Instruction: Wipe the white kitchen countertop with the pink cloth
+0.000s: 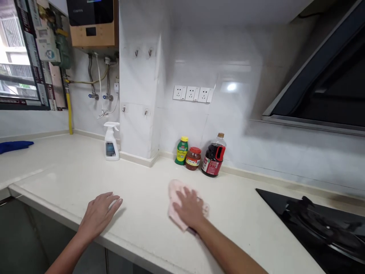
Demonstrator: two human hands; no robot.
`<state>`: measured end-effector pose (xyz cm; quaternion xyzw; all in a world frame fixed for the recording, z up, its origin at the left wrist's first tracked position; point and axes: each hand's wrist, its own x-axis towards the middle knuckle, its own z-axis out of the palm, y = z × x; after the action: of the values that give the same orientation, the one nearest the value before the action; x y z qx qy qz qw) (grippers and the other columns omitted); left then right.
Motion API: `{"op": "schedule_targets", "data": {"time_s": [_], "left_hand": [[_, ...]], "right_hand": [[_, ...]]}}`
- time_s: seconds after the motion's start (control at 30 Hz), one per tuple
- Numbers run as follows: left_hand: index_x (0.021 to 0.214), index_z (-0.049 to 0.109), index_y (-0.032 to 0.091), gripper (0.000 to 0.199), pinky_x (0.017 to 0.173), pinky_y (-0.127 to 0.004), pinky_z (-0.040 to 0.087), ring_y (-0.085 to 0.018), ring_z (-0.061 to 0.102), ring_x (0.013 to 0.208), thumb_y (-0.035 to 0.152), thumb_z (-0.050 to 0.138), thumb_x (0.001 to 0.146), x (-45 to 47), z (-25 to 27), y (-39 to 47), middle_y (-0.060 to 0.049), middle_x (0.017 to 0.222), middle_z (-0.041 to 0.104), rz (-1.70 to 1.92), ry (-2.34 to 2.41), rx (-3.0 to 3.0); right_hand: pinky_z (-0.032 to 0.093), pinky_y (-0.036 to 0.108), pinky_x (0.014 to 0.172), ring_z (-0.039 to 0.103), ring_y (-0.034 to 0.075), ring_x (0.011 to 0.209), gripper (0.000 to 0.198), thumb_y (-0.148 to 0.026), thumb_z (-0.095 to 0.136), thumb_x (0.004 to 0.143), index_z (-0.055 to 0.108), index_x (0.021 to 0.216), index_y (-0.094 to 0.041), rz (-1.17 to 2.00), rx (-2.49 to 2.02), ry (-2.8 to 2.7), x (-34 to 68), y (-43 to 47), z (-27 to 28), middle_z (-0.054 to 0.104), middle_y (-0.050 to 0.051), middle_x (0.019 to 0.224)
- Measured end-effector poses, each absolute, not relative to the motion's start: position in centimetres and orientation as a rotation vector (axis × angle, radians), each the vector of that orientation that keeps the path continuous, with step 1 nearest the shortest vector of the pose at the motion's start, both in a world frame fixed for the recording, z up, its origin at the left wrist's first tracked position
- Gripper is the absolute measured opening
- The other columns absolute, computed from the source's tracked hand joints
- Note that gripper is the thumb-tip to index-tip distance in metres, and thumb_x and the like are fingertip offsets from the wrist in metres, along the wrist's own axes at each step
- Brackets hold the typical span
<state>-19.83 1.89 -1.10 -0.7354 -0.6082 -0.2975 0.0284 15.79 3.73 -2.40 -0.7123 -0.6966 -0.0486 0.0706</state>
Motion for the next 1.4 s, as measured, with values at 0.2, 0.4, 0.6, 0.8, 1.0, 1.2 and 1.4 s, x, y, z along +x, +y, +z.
{"op": "schedule_targets", "data": {"time_s": [0.2,0.4,0.6,0.8,1.0,1.2,1.4], "left_hand": [[0.113,0.074,0.028,0.044,0.1,-0.045,0.042,-0.029,0.054,0.127,0.049,0.038,0.099,-20.0,-1.2,1.9,-0.009,0.129,0.067,-0.854,-1.924,-2.251],[0.115,0.073,0.028,0.046,0.101,-0.045,0.041,-0.028,0.053,0.129,0.048,0.035,0.1,-20.4,-1.7,2.5,-0.01,0.132,0.066,-0.777,-1.926,-2.253],[0.113,0.073,0.028,0.042,0.102,-0.046,0.041,-0.028,0.053,0.128,0.048,0.039,0.098,-20.4,-1.7,2.7,-0.01,0.131,0.066,-0.768,-1.935,-2.242],[0.117,0.072,0.028,0.048,0.102,-0.046,0.041,-0.029,0.052,0.129,0.052,0.035,0.098,-20.4,-2.0,3.1,-0.01,0.134,0.065,-0.728,-1.915,-2.236],[0.122,0.069,0.028,0.05,0.103,-0.047,0.041,-0.03,0.052,0.129,0.054,0.032,0.099,-19.7,-1.4,2.7,-0.01,0.137,0.063,-0.593,-1.93,-2.22],[0.123,0.069,0.027,0.049,0.103,-0.047,0.04,-0.031,0.051,0.129,0.053,0.035,0.099,-19.5,-1.1,2.3,-0.01,0.137,0.062,-0.589,-1.945,-2.223],[0.123,0.069,0.027,0.048,0.103,-0.048,0.039,-0.031,0.051,0.129,0.053,0.037,0.1,-19.5,-1.2,2.3,-0.011,0.137,0.062,-0.622,-1.953,-2.218]], "right_hand": [[0.016,0.072,0.111,0.005,0.041,0.146,0.06,-0.059,0.049,0.098,0.032,0.153,-0.04,0.228,-1.389,-2.565,5.5,-2.3,-1.9,0.014,0.001,0.163],[0.023,0.058,0.114,0.014,0.028,0.146,0.049,-0.049,0.042,0.101,0.039,0.149,-0.041,0.074,-1.554,-2.531,11.7,-1.3,-1.3,0.02,-0.005,0.161],[0.026,0.066,0.108,0.02,0.035,0.144,0.055,-0.052,0.026,0.101,0.046,0.147,-0.029,-0.092,-2.123,-2.067,27.2,-2.2,-0.4,0.031,0.008,0.157],[0.016,0.063,0.116,0.019,0.038,0.145,0.06,-0.064,0.039,0.088,0.066,0.126,-0.027,-0.262,-2.293,-1.906,39.6,-11.0,-3.9,0.044,0.01,0.149],[0.026,0.068,0.11,0.015,0.038,0.146,0.07,-0.062,0.019,0.094,0.04,0.152,-0.03,-0.34,-2.509,-1.541,36.8,-15.9,-8.4,0.021,0.003,0.161],[0.024,0.066,0.112,0.007,0.038,0.147,0.061,-0.057,0.027,0.1,0.037,0.154,-0.031,-0.216,-2.33,-1.859,20.2,-14.6,-4.6,0.015,0.001,0.163],[0.016,0.067,0.115,0.01,0.042,0.146,0.061,-0.058,0.046,0.099,0.04,0.152,-0.028,-0.065,-1.913,-2.098,5.4,-10.2,-2.2,0.02,0.006,0.162]]}}
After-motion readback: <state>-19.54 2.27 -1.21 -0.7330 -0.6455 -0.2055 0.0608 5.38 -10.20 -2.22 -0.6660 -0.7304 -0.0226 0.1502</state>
